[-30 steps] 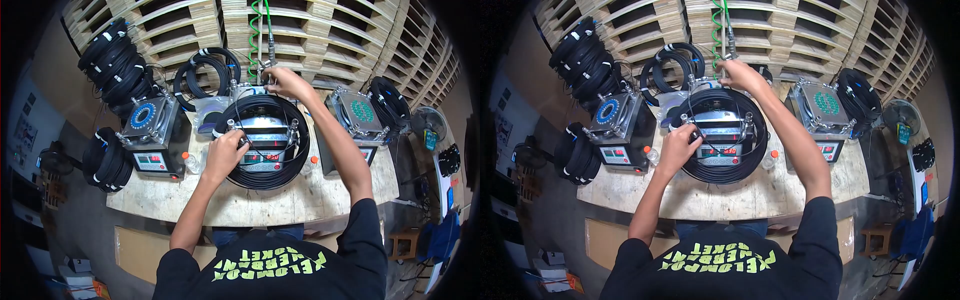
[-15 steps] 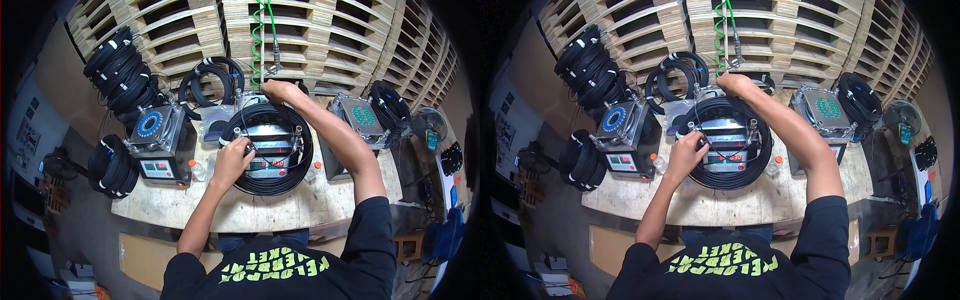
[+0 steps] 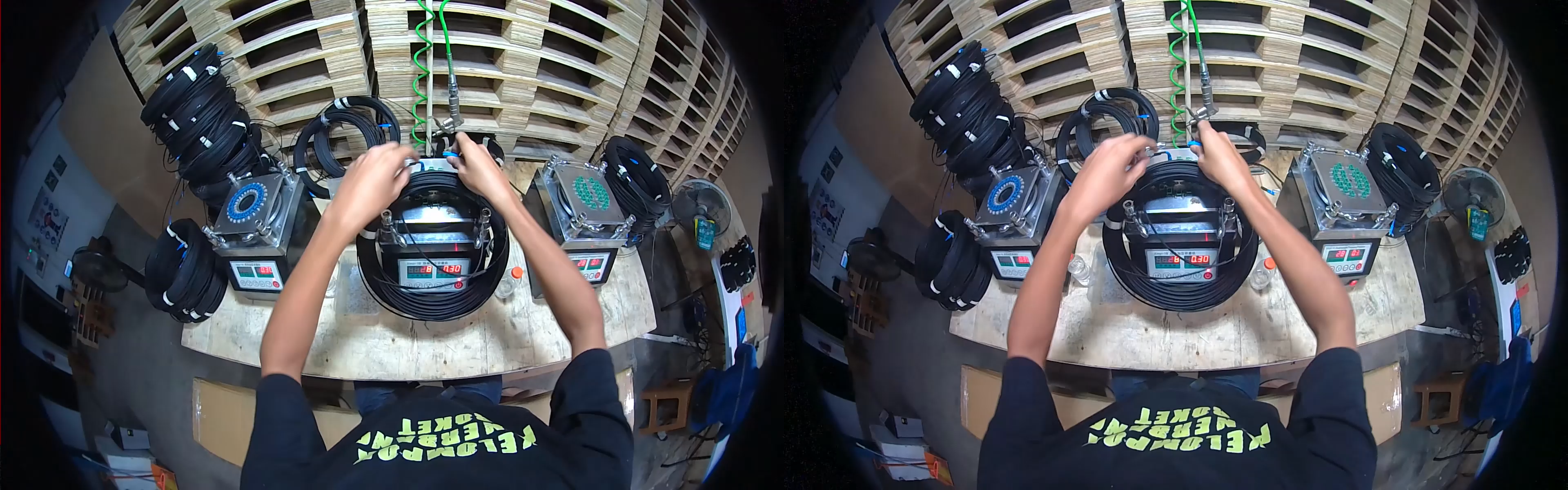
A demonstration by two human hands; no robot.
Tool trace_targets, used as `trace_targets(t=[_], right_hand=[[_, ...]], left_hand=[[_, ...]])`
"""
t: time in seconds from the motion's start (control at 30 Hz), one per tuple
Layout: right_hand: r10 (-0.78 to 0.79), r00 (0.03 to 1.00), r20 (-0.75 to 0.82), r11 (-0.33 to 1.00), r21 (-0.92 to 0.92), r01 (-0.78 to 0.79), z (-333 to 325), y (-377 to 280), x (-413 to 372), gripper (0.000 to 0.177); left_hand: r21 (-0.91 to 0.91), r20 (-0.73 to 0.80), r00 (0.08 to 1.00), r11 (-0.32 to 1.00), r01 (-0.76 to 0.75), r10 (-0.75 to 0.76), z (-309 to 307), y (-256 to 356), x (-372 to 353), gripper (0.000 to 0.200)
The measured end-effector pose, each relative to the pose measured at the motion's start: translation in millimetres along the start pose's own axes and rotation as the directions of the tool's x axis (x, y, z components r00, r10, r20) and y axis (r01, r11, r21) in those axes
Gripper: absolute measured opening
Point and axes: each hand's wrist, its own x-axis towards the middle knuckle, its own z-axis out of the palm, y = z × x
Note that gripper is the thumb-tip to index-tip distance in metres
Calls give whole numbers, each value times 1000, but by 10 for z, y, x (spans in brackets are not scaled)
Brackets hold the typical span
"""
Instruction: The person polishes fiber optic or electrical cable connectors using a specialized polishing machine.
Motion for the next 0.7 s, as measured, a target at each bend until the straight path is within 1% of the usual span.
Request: trace_targets(t=[0.03,0.07,0.1,0.13,0.17,0.2,0.27,0.37,0.4,0.53,0.63,0.67,0.7], right_hand=[[-18,994,-105,998,53,24,22,-24,-116,21],[-27,988,-154,999,38,33,5,-103,-231,21],[-3,984,-177,999,52,12,4,-151,-300,21],[23,980,-198,998,66,-10,10,-186,-362,20],[51,975,-217,996,83,-34,20,-203,-421,20],[41,969,-245,995,98,-17,26,-210,-457,18],[76,968,-240,992,114,-50,7,-253,-486,18],[101,964,-248,992,101,-78,49,-228,-503,19],[112,964,-240,991,96,-91,42,-237,-498,18],[131,966,-221,989,102,-111,43,-239,-496,18],[128,966,-226,990,80,-113,50,-212,-478,18],[126,965,-229,991,68,-113,57,-203,-479,18],[110,964,-242,991,98,-89,46,-207,-489,17]], left_hand=[[24,-17,999,999,-48,49,158,-110,148,23],[67,57,998,997,-36,33,334,-257,286,24],[110,131,991,994,-27,12,498,-407,417,25],[161,255,963,986,43,-84,623,-535,552,26],[218,372,910,970,105,-182,708,-624,653,27],[200,429,887,976,91,-171,738,-674,725,27],[163,538,832,985,61,-140,770,-739,811,26],[205,546,832,978,-23,-95,729,-658,838,27],[197,534,844,978,-64,-52,707,-625,832,23],[232,594,803,949,-212,34,715,-574,867,19],[182,636,771,963,-197,37,678,-589,925,18],[104,600,796,979,-178,81,684,-690,918,15],[19,548,827,986,-165,128,634,-750,889,16]])
